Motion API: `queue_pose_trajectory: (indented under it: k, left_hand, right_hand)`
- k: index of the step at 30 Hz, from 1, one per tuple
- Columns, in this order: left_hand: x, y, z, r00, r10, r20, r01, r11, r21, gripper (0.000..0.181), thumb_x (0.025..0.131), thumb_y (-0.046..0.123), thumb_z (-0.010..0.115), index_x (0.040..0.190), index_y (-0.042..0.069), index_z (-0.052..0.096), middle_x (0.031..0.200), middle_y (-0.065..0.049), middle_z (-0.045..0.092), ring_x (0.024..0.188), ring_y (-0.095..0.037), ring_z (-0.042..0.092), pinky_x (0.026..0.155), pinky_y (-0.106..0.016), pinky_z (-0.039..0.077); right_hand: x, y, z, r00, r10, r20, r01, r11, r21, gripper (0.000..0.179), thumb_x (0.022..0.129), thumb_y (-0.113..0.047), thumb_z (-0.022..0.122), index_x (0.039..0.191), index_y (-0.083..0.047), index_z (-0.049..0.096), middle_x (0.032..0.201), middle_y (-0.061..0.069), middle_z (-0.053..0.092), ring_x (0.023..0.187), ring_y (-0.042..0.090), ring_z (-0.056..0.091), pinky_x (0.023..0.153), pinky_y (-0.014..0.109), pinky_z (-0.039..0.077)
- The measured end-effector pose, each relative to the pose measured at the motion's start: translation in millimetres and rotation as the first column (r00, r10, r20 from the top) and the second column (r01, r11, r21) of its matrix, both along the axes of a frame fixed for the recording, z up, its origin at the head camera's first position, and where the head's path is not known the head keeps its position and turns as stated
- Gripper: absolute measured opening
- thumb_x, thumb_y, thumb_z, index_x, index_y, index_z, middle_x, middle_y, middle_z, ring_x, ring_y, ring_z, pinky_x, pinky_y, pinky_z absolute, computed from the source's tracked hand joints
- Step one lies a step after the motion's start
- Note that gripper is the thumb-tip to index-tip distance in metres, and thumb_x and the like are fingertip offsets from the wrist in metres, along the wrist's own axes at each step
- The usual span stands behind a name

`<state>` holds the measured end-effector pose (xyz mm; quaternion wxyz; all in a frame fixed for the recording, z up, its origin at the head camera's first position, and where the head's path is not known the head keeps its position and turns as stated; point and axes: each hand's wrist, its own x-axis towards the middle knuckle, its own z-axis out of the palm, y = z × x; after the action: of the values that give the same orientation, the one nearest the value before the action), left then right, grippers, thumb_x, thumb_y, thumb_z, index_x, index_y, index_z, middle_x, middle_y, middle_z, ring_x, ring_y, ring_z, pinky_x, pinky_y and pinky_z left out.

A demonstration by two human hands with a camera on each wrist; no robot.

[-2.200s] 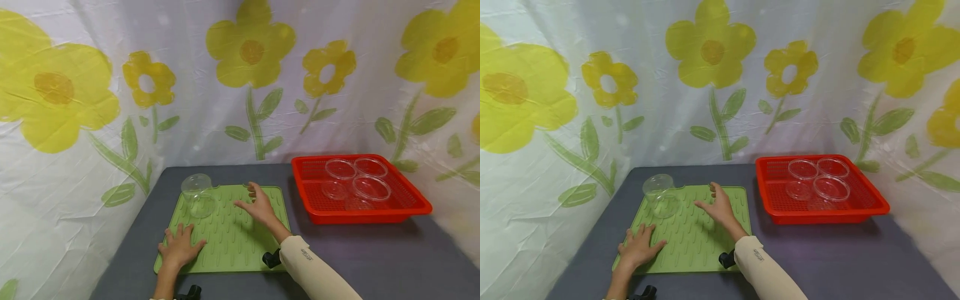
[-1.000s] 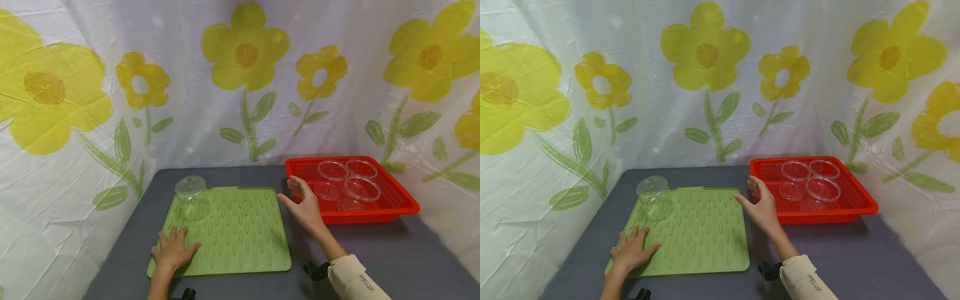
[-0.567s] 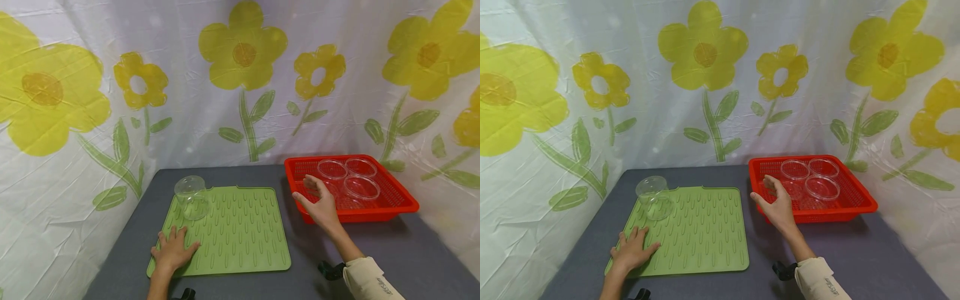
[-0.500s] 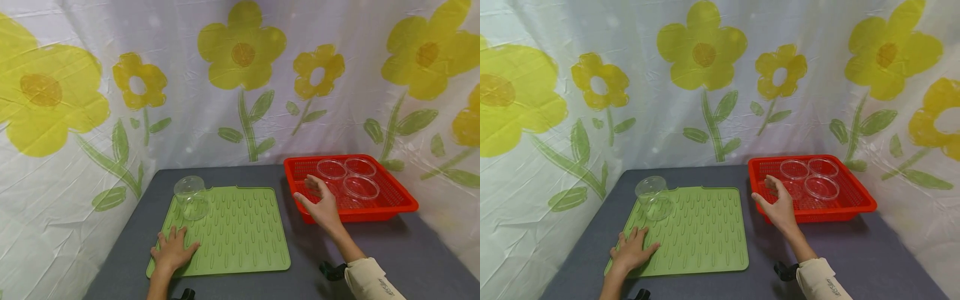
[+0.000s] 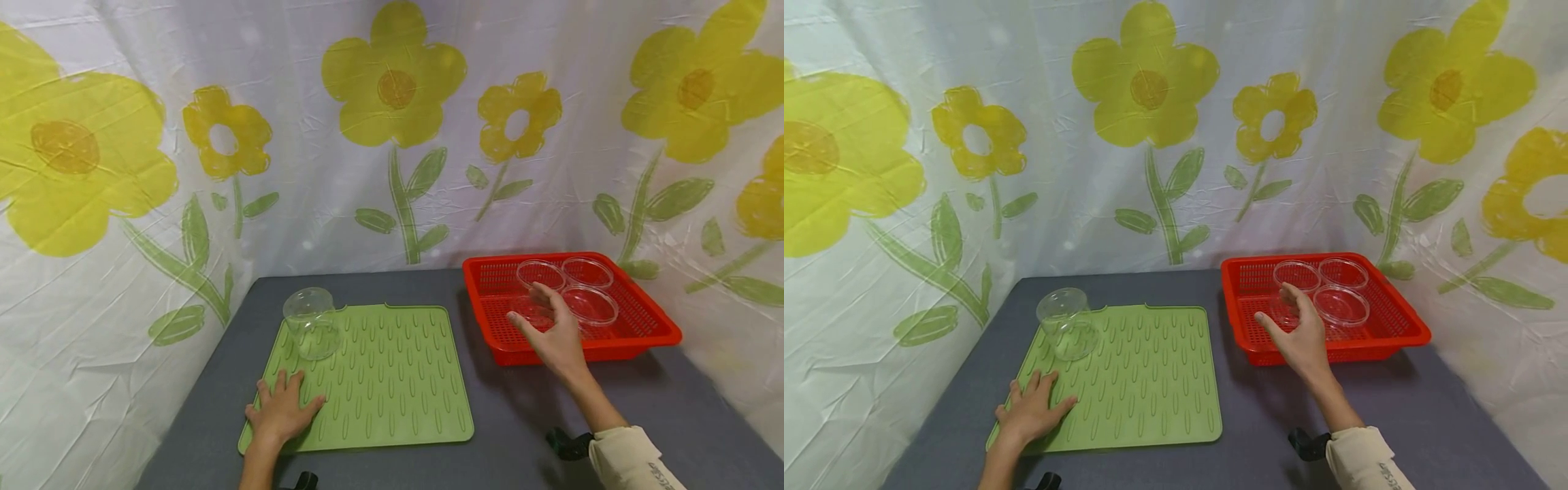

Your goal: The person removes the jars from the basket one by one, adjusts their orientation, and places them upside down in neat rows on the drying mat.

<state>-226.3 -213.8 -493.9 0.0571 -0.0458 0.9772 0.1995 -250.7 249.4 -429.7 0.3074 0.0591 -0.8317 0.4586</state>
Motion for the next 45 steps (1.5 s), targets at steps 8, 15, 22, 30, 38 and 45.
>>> queue_pose_trajectory:
  k: [8,15,22,30,38,45]
  left_hand:
    - [-1.2,-1.0,-4.1,1.000,0.000,0.010,0.000,1.000,0.006,0.082,0.095,0.056,0.062,0.155,0.005,0.039,0.162,-0.037,0.019,0.144,-0.070,0.004,0.102,-0.090,0.014]
    - [0.2,-1.6,-4.2,1.000,0.004,0.007,-0.004,1.000,0.010,0.082,0.095,0.055,0.063,0.154,0.004,0.040,0.162,-0.037,0.019,0.143,-0.071,0.004,0.101,-0.090,0.014]
    - [1.0,-2.5,-2.8,1.000,0.007,0.015,-0.007,1.000,0.009,0.081,0.095,0.055,0.062,0.154,0.005,0.040,0.162,-0.037,0.018,0.144,-0.070,0.003,0.102,-0.090,0.014]
    - [1.3,-1.7,-0.8,1.000,0.005,0.011,-0.005,1.000,0.012,0.082,0.095,0.055,0.063,0.155,0.004,0.039,0.162,-0.037,0.018,0.144,-0.070,0.003,0.102,-0.090,0.014]
    - [-0.4,-0.8,-1.0,1.000,0.007,0.013,-0.007,1.000,0.006,0.082,0.095,0.055,0.063,0.155,0.004,0.040,0.162,-0.037,0.019,0.144,-0.070,0.003,0.102,-0.090,0.014]
    - [-2.6,-2.9,-3.9,1.000,0.003,0.015,-0.004,1.000,0.009,0.083,0.094,0.057,0.063,0.155,0.004,0.039,0.162,-0.037,0.018,0.143,-0.071,0.003,0.102,-0.090,0.014]
  right_hand:
    - [-2.5,25.3,-5.0,0.983,-0.167,-0.070,0.171,0.984,0.046,0.088,0.076,-0.007,0.088,0.150,0.004,0.041,0.140,0.028,0.050,0.127,0.044,0.047,0.104,0.054,0.041]
    - [-9.2,55.2,-10.9,0.954,-0.269,-0.134,0.286,0.949,0.132,0.092,0.070,-0.012,0.090,0.146,0.008,0.042,0.137,0.035,0.048,0.125,0.052,0.040,0.101,0.066,0.032]
    - [-11.2,74.5,-17.3,0.941,-0.328,-0.080,0.336,0.930,0.151,0.093,0.070,-0.019,0.090,0.147,0.006,0.044,0.136,0.035,0.051,0.126,0.053,0.041,0.103,0.068,0.030]
    - [-14.2,93.0,-15.3,0.922,-0.386,0.024,0.371,0.899,0.234,0.095,0.073,-0.028,0.088,0.148,0.007,0.041,0.138,0.035,0.049,0.126,0.053,0.040,0.104,0.069,0.030]
    - [-19.7,108.2,-7.2,0.853,-0.463,0.243,0.347,0.849,0.400,0.111,0.078,-0.060,0.079,0.147,0.014,0.033,0.138,0.043,0.045,0.121,0.061,0.041,0.096,0.073,0.035]
    - [-21.6,110.7,-6.2,0.834,-0.469,0.292,0.308,0.833,0.460,0.111,0.078,-0.069,0.073,0.140,0.017,0.042,0.133,0.042,0.051,0.112,0.059,0.049,0.090,0.072,0.042]
